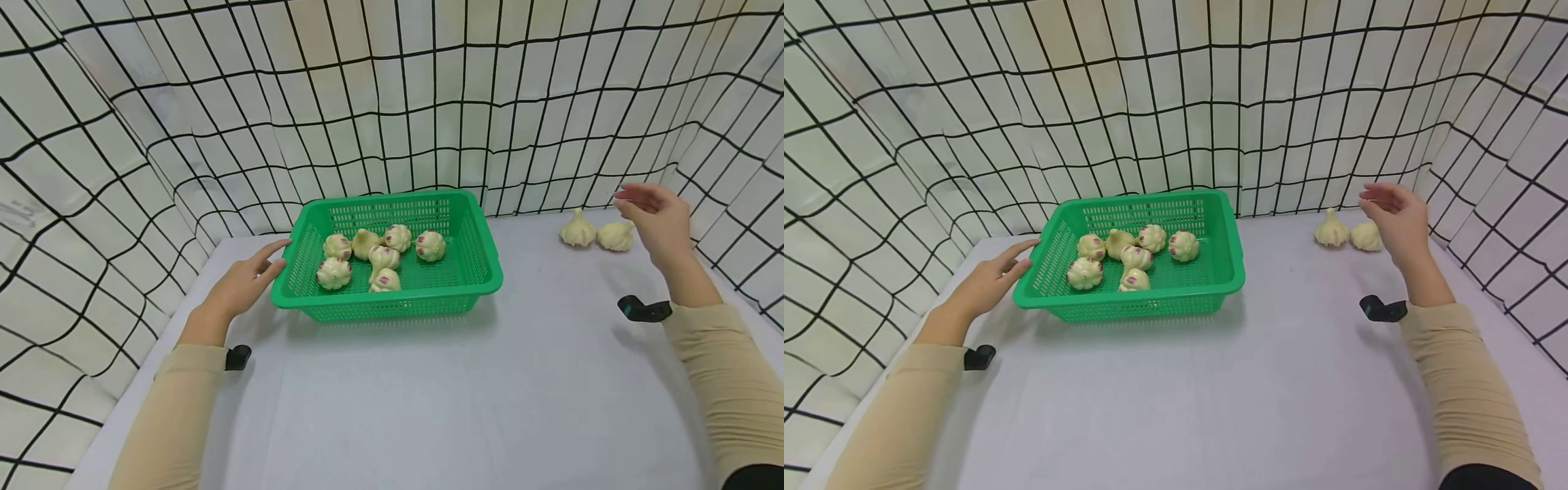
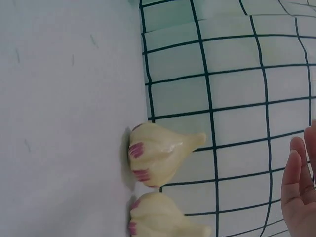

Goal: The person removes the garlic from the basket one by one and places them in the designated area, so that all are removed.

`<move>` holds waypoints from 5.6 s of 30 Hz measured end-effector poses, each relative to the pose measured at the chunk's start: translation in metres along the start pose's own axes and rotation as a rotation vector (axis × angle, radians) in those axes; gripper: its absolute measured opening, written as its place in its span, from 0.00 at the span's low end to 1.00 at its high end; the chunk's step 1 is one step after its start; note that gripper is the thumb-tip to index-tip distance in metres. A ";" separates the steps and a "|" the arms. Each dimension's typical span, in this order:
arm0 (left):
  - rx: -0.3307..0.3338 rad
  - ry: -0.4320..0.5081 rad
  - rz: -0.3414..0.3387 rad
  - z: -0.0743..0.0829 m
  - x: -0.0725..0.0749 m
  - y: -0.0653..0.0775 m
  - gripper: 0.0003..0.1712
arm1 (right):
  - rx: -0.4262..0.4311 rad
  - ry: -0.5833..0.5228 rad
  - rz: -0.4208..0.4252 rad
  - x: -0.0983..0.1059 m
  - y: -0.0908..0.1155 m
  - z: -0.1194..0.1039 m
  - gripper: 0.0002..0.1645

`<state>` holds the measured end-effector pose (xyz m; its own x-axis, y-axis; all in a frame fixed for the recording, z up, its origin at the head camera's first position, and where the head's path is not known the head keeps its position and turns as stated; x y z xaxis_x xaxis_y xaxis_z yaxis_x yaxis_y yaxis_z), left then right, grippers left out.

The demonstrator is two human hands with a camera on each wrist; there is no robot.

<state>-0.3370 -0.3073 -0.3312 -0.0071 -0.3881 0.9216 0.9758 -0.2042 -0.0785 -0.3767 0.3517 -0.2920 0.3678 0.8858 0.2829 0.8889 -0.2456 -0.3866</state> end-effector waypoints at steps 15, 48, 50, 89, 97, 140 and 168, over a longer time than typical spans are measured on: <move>0.001 -0.002 0.000 0.000 0.001 -0.003 0.37 | 0.160 0.051 -0.306 -0.076 0.001 -0.074 0.21; 0.001 0.012 -0.005 0.001 -0.001 -0.001 0.37 | 0.160 0.181 -0.630 -0.206 -0.013 -0.143 0.24; 0.000 0.015 0.000 0.001 -0.001 -0.001 0.37 | 0.147 0.168 -0.636 -0.211 -0.014 -0.143 0.24; 0.013 0.013 0.006 0.001 -0.001 0.000 0.37 | -0.136 0.401 -0.927 -0.327 0.012 -0.079 0.31; 0.009 0.016 0.010 -0.001 -0.001 -0.001 0.37 | -0.213 0.483 -0.973 -0.328 0.019 -0.067 0.37; 0.007 0.011 -0.001 0.002 0.000 -0.001 0.37 | -0.191 0.494 -1.127 -0.336 0.033 -0.063 0.40; 0.008 -0.001 0.001 0.001 -0.001 0.000 0.37 | 0.109 0.551 -1.019 -0.299 0.019 -0.109 0.42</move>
<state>-0.3364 -0.3062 -0.3315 -0.0059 -0.3872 0.9220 0.9776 -0.1963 -0.0762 -0.4403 0.0399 -0.2880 -0.4110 0.3562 0.8392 0.8232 0.5405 0.1738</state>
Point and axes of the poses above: each hand's wrist, its own y-axis away from the middle knuckle, its own x-axis out of the back of the hand, z = x × y, the point moved 9 cm from there along -y, towards the middle knuckle, and after that the axes turned 2 degrees about -y, right-handed, at the moved point
